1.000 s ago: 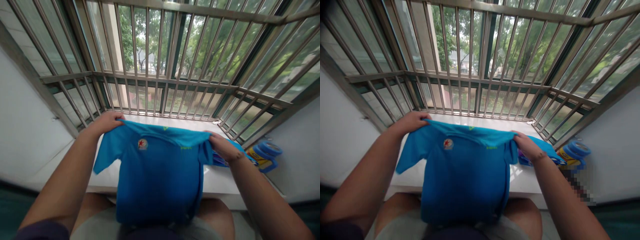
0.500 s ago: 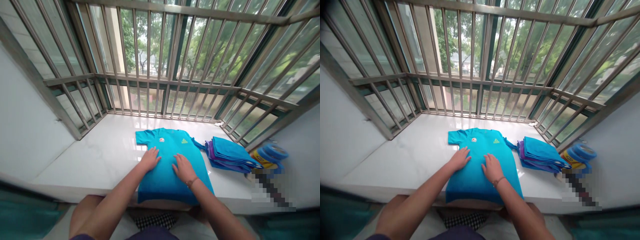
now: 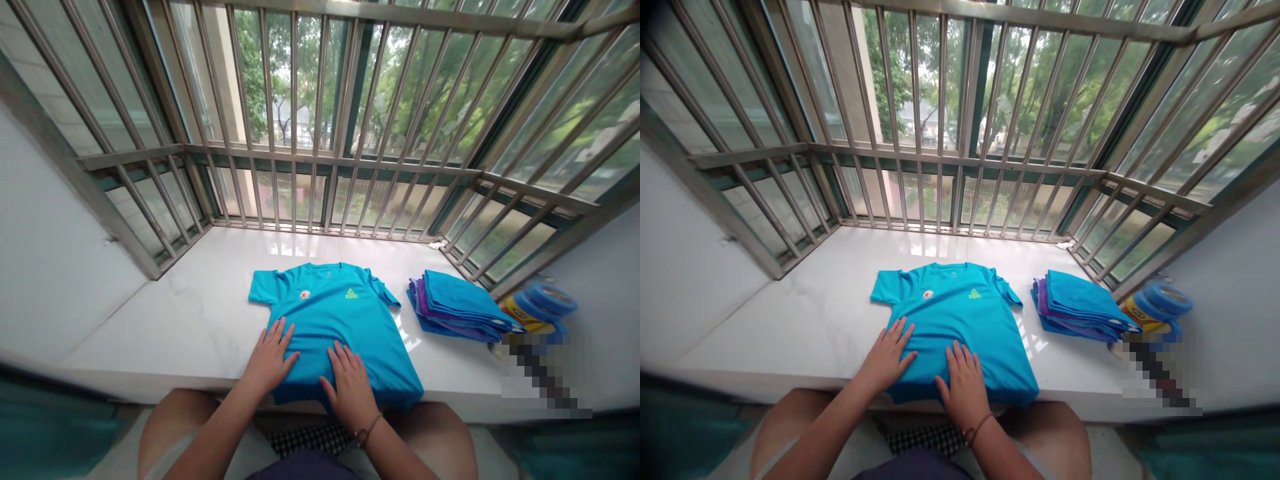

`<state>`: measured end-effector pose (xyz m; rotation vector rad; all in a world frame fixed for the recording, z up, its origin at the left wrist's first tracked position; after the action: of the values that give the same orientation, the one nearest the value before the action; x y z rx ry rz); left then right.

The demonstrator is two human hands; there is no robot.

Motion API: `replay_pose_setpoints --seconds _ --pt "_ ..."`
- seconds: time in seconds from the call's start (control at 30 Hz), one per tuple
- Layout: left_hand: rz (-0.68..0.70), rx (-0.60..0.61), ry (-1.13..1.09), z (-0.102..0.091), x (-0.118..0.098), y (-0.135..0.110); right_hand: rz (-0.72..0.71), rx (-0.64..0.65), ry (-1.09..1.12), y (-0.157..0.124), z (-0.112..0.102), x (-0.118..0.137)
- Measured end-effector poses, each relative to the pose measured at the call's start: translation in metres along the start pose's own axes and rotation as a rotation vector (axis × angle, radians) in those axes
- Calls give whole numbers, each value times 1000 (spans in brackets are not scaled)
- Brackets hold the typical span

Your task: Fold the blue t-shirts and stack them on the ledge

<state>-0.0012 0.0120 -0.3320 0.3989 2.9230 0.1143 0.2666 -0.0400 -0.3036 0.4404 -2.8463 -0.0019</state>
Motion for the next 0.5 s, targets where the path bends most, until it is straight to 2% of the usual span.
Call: replay_pose_setpoints --seconds 0.17,0.27,0.33,0.4,0.5 --pt "-48 54 -2 -14 37 -39 -156 50 102 -31 -3 41" --pt "-63 162 -34 -31 63 -63 -208 36 149 -29 -20 45" --pt "-95 219 -62 -43 77 -76 -172 -33 133 -13 -35 31" --pt "-129 226 -86 -55 85 -80 -80 -120 75 13 -49 5" --pt "-146 165 -90 -68 83 -69 184 -202 -27 58 -59 -42"
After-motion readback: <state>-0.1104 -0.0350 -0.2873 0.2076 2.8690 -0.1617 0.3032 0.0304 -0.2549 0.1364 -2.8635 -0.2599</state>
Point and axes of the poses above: each hand's wrist, its own y-axis towards the middle knuckle, its own z-axis out of the palm, x = y × z, the point moved 1 cm from there along y, towards the middle knuckle, and after that the axes turned 1 degree about z, right-handed, at the moved point
